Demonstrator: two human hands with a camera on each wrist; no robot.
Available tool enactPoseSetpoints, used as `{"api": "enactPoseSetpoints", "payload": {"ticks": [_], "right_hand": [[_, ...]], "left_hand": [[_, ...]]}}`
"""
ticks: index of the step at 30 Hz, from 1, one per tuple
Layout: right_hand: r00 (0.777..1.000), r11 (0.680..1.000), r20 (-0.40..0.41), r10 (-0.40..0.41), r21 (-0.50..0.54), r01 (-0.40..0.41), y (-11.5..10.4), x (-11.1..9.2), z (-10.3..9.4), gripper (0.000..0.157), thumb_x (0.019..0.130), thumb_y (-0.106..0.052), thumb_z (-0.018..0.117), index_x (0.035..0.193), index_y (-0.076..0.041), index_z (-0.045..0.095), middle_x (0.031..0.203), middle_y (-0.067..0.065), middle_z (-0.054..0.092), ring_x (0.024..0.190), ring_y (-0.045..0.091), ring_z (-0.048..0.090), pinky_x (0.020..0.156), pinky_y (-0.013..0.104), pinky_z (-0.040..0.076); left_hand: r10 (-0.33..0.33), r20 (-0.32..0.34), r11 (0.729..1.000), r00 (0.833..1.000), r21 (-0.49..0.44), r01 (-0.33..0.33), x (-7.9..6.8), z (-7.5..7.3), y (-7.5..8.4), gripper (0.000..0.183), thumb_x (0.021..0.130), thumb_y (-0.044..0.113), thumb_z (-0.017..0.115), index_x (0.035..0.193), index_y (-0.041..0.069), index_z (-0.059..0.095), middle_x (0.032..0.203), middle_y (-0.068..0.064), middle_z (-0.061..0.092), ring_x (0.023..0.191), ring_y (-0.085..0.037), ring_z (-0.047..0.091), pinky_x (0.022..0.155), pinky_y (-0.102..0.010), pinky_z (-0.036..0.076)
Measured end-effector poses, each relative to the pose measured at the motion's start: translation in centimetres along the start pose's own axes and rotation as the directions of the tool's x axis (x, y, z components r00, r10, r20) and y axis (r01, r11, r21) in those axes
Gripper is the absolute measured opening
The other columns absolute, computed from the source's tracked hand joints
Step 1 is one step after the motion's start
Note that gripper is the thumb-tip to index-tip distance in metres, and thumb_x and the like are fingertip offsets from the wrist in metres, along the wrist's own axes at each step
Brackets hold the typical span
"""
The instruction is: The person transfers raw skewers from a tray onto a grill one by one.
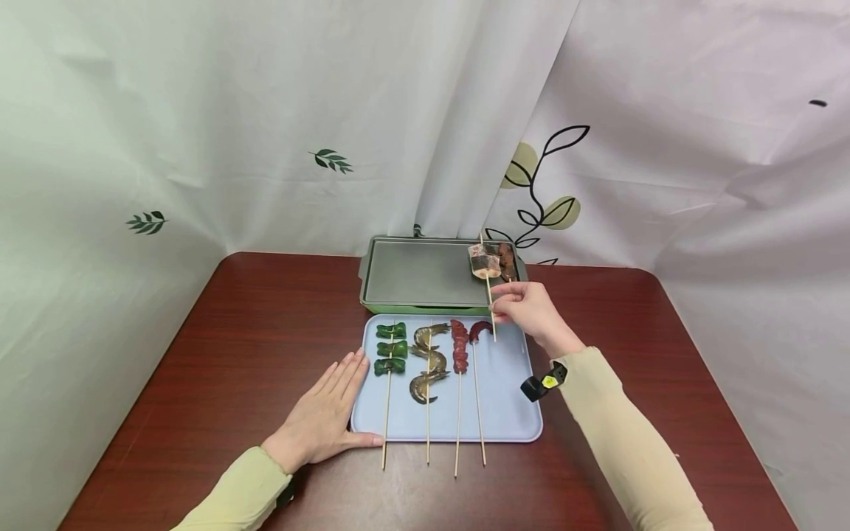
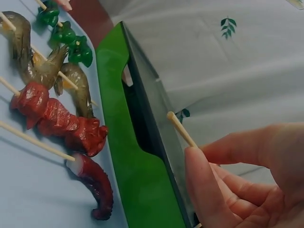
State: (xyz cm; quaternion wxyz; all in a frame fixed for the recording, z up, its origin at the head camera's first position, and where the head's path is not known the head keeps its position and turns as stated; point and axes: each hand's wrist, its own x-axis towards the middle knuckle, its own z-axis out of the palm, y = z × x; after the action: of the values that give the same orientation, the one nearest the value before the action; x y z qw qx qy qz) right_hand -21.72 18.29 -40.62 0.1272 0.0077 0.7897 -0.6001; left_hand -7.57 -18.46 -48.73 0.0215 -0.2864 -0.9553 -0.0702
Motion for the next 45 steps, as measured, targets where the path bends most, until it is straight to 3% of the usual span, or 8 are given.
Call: {"api": "enactPoseSetpoints", "payload": {"ticks": [8,16,27,35,38,45], "right_hand": [[0.998,0.997,-0.032,0.057,-0.047,-0.059,-0.2,0.1,0.4,0.035,0.092,0.004,0.064,0.126,0.009,0.064,0.102,0.030,0.070,0.069,0.012,0.071,0.081,0.042,0.060],[0.994,0.992,-0.051,0.094,-0.075,-0.098,0.0,0.2,0.5,0.035,0.092,0.003,0.065,0.126,0.007,0.065,0.103,0.028,0.071,0.068,0.011,0.070,0.082,0.042,0.060],[0.996,0.997,-0.084,0.036,-0.060,-0.041,0.0,-0.4,0.2,0.037,0.091,-0.001,0.067,0.127,0.007,0.064,0.097,0.018,0.073,0.073,0.014,0.071,0.080,0.039,0.061],[0.994,0.995,-0.094,-0.048,-0.090,0.040,-1.2,-1.9,-0.3,0.042,0.094,-0.011,0.069,0.132,0.006,0.063,0.107,0.022,0.073,0.093,0.032,0.073,0.087,0.044,0.059],[0.994,0.994,-0.091,-0.069,-0.092,0.061,-1.6,-2.5,-0.5,0.044,0.094,-0.015,0.070,0.133,0.005,0.062,0.110,0.020,0.073,0.099,0.035,0.072,0.087,0.040,0.059],[0.989,0.987,-0.077,-0.128,-0.109,0.119,-2.2,-4.2,-0.7,0.047,0.095,-0.024,0.074,0.133,0.001,0.064,0.114,0.016,0.073,0.104,0.033,0.071,0.089,0.037,0.058]], "left_hand": [[-0.005,0.000,1.000,1.000,-0.004,0.005,0.0,0.0,0.0,0.119,0.084,0.084,0.051,0.156,-0.009,0.029,0.164,-0.024,0.023,0.150,-0.036,0.024,0.120,-0.049,0.024],[0.000,-0.027,1.000,1.000,-0.013,0.000,-0.1,0.2,0.0,0.119,0.083,0.084,0.052,0.155,-0.009,0.031,0.163,-0.024,0.024,0.150,-0.037,0.025,0.119,-0.049,0.025],[-0.010,0.014,1.000,1.000,-0.018,0.010,0.0,0.0,0.2,0.118,0.085,0.083,0.051,0.156,-0.009,0.028,0.164,-0.023,0.022,0.151,-0.036,0.022,0.121,-0.048,0.022],[0.024,-0.059,1.000,0.998,-0.018,-0.025,-0.2,0.6,-0.1,0.119,0.083,0.084,0.052,0.155,-0.010,0.030,0.162,-0.025,0.026,0.149,-0.038,0.026,0.120,-0.048,0.024],[0.031,-0.069,0.999,0.997,-0.009,-0.032,-0.2,0.6,-0.1,0.119,0.083,0.084,0.052,0.154,-0.010,0.031,0.161,-0.026,0.027,0.148,-0.039,0.028,0.119,-0.049,0.025],[0.000,0.000,1.000,1.000,0.002,0.000,0.0,0.0,0.1,0.119,0.085,0.083,0.051,0.156,-0.009,0.029,0.163,-0.024,0.024,0.150,-0.037,0.024,0.120,-0.049,0.024]]}}
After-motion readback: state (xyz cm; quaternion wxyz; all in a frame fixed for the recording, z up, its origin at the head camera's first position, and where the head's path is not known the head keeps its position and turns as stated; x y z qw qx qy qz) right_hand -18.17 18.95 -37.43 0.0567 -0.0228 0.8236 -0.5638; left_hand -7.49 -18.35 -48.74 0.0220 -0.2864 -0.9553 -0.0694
